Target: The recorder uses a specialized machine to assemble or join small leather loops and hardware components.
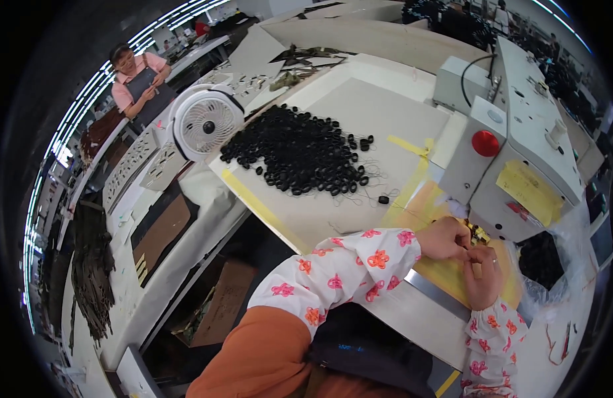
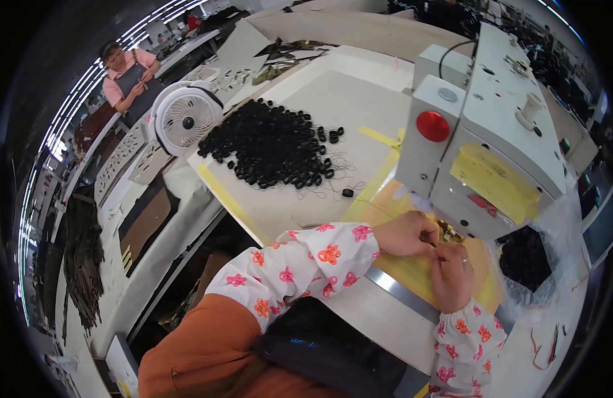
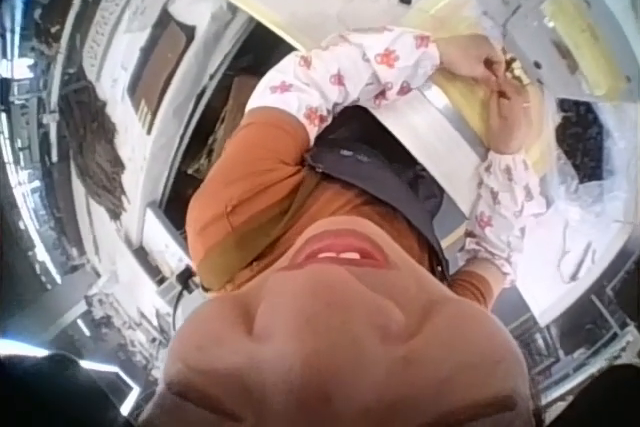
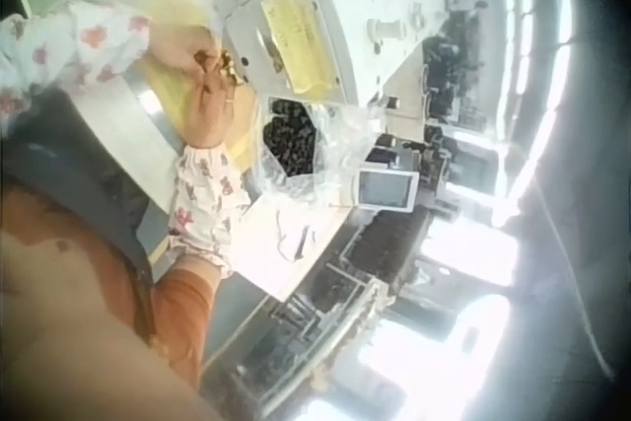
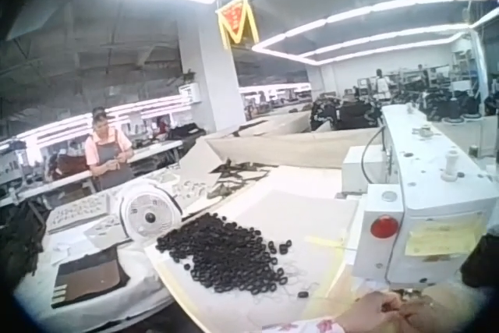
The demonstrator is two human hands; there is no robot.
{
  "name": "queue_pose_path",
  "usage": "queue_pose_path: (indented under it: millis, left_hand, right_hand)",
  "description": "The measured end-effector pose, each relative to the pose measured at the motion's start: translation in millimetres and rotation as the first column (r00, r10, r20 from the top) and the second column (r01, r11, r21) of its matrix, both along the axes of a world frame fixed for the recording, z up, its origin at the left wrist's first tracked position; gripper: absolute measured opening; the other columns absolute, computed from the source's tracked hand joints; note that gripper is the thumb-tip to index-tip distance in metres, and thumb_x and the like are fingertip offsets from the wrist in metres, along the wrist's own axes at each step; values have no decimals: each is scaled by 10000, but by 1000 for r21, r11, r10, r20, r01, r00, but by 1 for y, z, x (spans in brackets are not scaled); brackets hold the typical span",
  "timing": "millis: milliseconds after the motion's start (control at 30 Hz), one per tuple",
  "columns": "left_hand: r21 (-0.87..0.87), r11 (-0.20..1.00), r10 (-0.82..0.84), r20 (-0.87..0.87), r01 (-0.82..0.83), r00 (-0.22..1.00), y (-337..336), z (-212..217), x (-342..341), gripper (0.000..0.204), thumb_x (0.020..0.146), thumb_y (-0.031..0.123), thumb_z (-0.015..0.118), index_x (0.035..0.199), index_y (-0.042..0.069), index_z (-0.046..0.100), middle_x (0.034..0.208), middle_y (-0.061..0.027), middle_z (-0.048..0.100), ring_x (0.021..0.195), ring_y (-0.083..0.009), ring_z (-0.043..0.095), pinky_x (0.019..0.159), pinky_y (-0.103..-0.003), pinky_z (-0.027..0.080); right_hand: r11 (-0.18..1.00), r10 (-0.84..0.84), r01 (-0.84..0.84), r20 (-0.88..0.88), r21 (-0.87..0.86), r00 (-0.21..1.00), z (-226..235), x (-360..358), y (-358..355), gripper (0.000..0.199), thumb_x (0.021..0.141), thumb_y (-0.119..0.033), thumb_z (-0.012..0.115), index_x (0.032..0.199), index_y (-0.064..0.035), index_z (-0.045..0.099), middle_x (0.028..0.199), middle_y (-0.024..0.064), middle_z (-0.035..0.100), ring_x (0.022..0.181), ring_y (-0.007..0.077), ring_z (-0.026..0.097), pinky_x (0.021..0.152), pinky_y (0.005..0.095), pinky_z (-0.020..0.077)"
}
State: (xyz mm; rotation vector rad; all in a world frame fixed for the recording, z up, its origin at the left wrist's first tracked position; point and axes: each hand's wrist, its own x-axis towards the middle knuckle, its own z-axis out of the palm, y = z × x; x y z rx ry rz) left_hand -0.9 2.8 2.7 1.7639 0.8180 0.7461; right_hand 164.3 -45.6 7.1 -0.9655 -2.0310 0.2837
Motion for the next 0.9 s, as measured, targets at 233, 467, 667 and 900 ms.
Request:
queue_pose_path:
  millis: [233, 467, 667, 900]
  left_hand:
    - [38, 980, 197, -78, -195, 977, 4, -3, -10, 262, 683, 207, 672, 854, 13, 630, 638, -55, 573, 563, -99, 518, 549, -235, 426]
    - [-34, 981, 192, 46, -191, 980, 2, -11, -2, 170, 756, 87, 634, 899, 0, 603, 604, 28, 506, 534, -35, 405, 496, -189, 360]
    - [197, 931, 331, -99, -307, 939, 3, -16, 8, 200, 729, 177, 647, 871, 39, 629, 631, -32, 607, 530, -106, 547, 513, -241, 427]
    - [328, 888, 427, -329, -322, 843, 12, -11, 14, 274, 728, 323, 605, 846, 82, 663, 660, -65, 631, 572, -187, 592, 559, -285, 459]
  right_hand:
    - [937, -148, 36, -302, -347, 942, -7, -1, 19, 185, 688, 24, 633, 850, 7, 545, 726, 80, 591, 644, 146, 599, 591, 239, 489]
    - [871, -182, 6, -312, -491, 932, -13, 5, 18, 180, 731, 13, 625, 888, 13, 537, 797, 42, 586, 717, 91, 567, 645, 216, 470]
    - [911, -225, 103, -272, -399, 935, -16, 7, 24, 103, 693, -14, 619, 773, 9, 558, 721, 112, 594, 608, 195, 595, 554, 275, 476]
    - [952, -257, 213, -198, -221, 946, -22, 6, 37, 65, 684, -13, 596, 730, 3, 552, 677, 141, 572, 614, 299, 554, 537, 349, 439]
